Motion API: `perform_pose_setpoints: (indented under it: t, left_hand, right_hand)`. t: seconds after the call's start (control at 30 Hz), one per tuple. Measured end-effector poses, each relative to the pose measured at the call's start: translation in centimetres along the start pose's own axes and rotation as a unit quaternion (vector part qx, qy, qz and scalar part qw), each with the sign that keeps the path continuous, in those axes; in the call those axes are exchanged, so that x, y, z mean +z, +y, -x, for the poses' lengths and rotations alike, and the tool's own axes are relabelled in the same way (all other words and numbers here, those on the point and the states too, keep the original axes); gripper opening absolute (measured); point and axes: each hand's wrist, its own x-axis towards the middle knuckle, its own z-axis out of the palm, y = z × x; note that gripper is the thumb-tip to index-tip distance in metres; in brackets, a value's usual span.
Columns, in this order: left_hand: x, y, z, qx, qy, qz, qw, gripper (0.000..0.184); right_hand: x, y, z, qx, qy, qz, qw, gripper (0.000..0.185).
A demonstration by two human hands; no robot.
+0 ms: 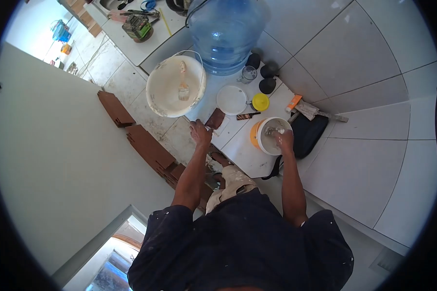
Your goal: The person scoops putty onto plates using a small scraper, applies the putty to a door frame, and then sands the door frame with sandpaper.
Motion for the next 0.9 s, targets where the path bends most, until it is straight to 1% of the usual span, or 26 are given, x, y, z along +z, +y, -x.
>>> perform_pose_setpoints:
  t: [0.03,0.07,0.13,0.17,0.2,0.23,0.27,0.3,0.33,0.37,0.4,0.43,0.47,0.5,0.53,0.57,0.6,0.63,0.67,0.7,0.73,0.77,0.8,0.83,0.87,0.9]
  left_hand:
    - [0.1,-0.1,-0.2,0.002,-0.003,-0.004,1.000,0.060]
    - [0.2,-0.2,-0.5,0.016,-0.011,-0.019,1.000,0.057]
    - [0.7,-0.8,-0.2,0.028,-0.020,-0.039,0.999,0.055]
    - [1.2,-0.9,0.0,0.024,-0.028,-0.047,0.998,0.054]
    - [1.7,-1.1,-0.8,0.018,-0.023,-0.053,0.998,0.054]
    - [4.7,-3.1,-1.5,0.064,-0.008,-0.083,0.994,0.057]
    - [5.6,-3.7,-2.0,0.055,-0.038,-0.042,0.997,0.059]
    - [6.7,-4.5,-2.5,0.067,-0.069,0.067,0.993,0.059]
    - [8.7,-4.9,-3.0,0.040,-0.052,0.097,0.993,0.061]
    - [7.3,-3.5,-2.9,0.095,-0.077,0.054,0.991,0.062]
    - [4.8,-1.8,-2.2,0.122,-0.035,0.115,0.985,0.059]
    - [0.2,0.7,-1.9,-0.001,-0.180,0.253,0.951,0.054]
    - [-0.3,1.4,-2.1,0.020,-0.143,0.250,0.957,0.050]
    - [-1.6,2.1,-2.6,0.039,-0.164,0.209,0.963,0.048]
    - [-2.6,2.6,-2.8,0.111,-0.119,0.130,0.978,0.045]
    - [-3.3,2.8,-3.4,0.117,-0.118,0.103,0.981,0.043]
    - [-4.1,3.1,-3.4,0.121,-0.123,0.077,0.982,0.041]
    - [-4.7,3.5,-3.3,0.116,-0.117,0.079,0.983,0.041]
    - [-5.2,3.7,-3.1,0.075,-0.083,0.063,0.992,0.036]
    - [-5.9,3.8,-2.4,0.033,-0.052,0.043,0.997,0.033]
    - [-6.8,3.5,-1.5,0.025,-0.052,0.040,0.998,0.033]
    - [-7.9,3.1,-0.7,0.026,-0.017,0.037,0.999,0.032]
    - [-9.2,2.8,-0.1,0.027,0.019,0.036,0.999,0.032]
    - [-10.8,2.4,0.8,0.024,0.024,0.035,0.999,0.032]
    - [-12.6,1.8,1.9,-0.018,0.014,0.117,0.993,0.032]
    - [-13.7,1.1,3.0,-0.062,0.002,0.201,0.978,0.031]
  right_hand:
    - [0.5,-0.2,-0.3,0.029,0.002,-0.032,0.999,0.035]
    - [0.5,-0.2,-0.6,0.033,0.000,-0.034,0.999,0.035]
    - [-1.6,-4.2,1.0,0.121,-0.096,-0.099,0.983,0.038]
    - [-1.6,-3.9,1.2,0.121,-0.091,-0.080,0.985,0.038]
    - [-1.6,-3.9,1.1,0.108,-0.087,-0.065,0.988,0.038]
    - [-1.0,-2.9,0.6,0.097,-0.092,-0.063,0.989,0.041]
    - [-0.8,-2.2,0.7,-0.012,-0.088,-0.123,0.988,0.047]
    - [0.1,-0.6,-0.6,0.027,-0.119,-0.071,0.990,0.053]
    - [2.1,3.1,-2.4,-0.040,-0.099,-0.021,0.994,0.042]
    - [1.2,0.9,-1.5,-0.070,-0.101,0.010,0.992,0.039]
    - [0.5,-0.1,-0.6,-0.058,-0.140,-0.090,0.984,0.031]
    - [1.1,0.7,-1.0,-0.022,-0.155,-0.118,0.981,0.022]
    - [-1.5,-3.1,0.7,-0.036,-0.200,-0.132,0.970,0.016]
    - [-2.0,-3.5,0.4,-0.023,-0.208,-0.108,0.972,0.017]
    - [-2.1,-3.1,0.2,-0.009,-0.214,-0.084,0.973,0.019]
    - [-2.2,-3.4,0.0,-0.024,-0.217,-0.086,0.972,0.019]
    - [-2.5,-3.6,0.2,0.004,-0.229,-0.155,0.961,0.020]
    - [-3.1,-3.7,0.3,0.037,-0.240,-0.220,0.945,0.021]
    - [-3.7,-3.8,0.4,0.036,-0.247,-0.216,0.944,0.021]
    - [-4.5,-4.6,0.8,0.080,-0.258,-0.263,0.926,0.022]
    - [-4.9,-5.0,1.3,0.123,-0.267,-0.310,0.904,0.024]
    - [-5.4,-4.9,2.0,0.124,-0.273,-0.310,0.902,0.024]
    - [-6.0,-4.9,2.4,0.115,-0.277,-0.352,0.887,0.022]
    - [-6.5,-5.0,2.7,0.106,-0.280,-0.394,0.869,0.021]
    - [-6.7,-5.0,2.7,0.096,-0.282,-0.434,0.850,0.020]
    - [-6.5,-4.7,2.4,0.094,-0.286,-0.430,0.851,0.020]
